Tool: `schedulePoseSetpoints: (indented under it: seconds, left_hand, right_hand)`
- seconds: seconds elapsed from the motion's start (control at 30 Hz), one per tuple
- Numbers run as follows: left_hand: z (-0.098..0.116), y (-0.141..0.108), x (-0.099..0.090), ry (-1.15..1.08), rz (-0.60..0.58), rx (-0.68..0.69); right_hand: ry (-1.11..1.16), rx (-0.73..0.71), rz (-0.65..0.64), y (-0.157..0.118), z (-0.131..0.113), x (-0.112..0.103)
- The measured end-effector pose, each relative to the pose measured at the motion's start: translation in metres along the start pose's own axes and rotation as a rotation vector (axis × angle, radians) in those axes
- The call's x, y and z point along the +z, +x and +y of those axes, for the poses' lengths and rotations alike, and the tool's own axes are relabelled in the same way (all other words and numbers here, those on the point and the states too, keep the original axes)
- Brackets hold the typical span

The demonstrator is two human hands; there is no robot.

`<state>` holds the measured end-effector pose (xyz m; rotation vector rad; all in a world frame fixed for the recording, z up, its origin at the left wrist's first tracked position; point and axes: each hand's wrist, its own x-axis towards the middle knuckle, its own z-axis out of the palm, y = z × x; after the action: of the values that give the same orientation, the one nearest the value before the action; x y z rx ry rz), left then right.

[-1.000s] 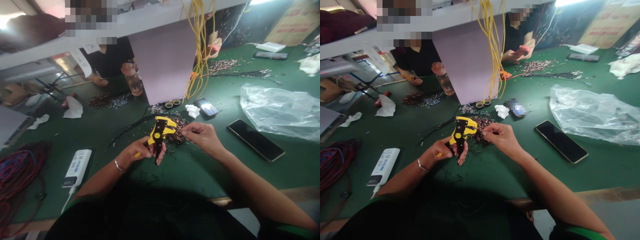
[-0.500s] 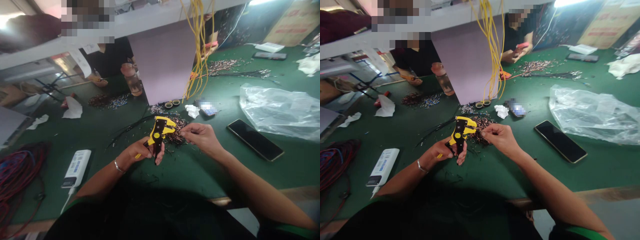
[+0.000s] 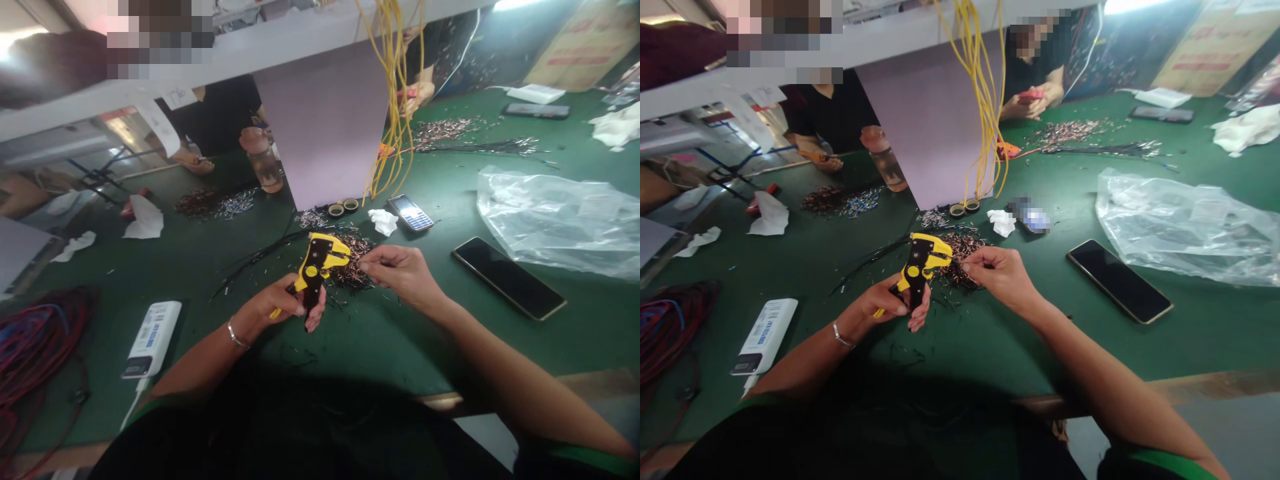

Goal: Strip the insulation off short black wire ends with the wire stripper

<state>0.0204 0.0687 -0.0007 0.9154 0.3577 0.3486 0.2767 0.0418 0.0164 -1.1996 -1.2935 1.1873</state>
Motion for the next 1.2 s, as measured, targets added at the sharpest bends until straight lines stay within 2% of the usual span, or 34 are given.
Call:
schedulePoseSetpoints:
  seconds: [0.67,1.2]
  left_hand:
    - [0.002,-0.001,0.003,-0.053,-0.021,-0.016]
    - [-0.002,0.0,0.012,-0.01,0.085,0.033]
  right_hand:
    - [-0.003,-0.026,0.015,0.0,0.003,-0.001]
    - [-0.046,-0.036,0.051,-0.001,-0.001,-0.001]
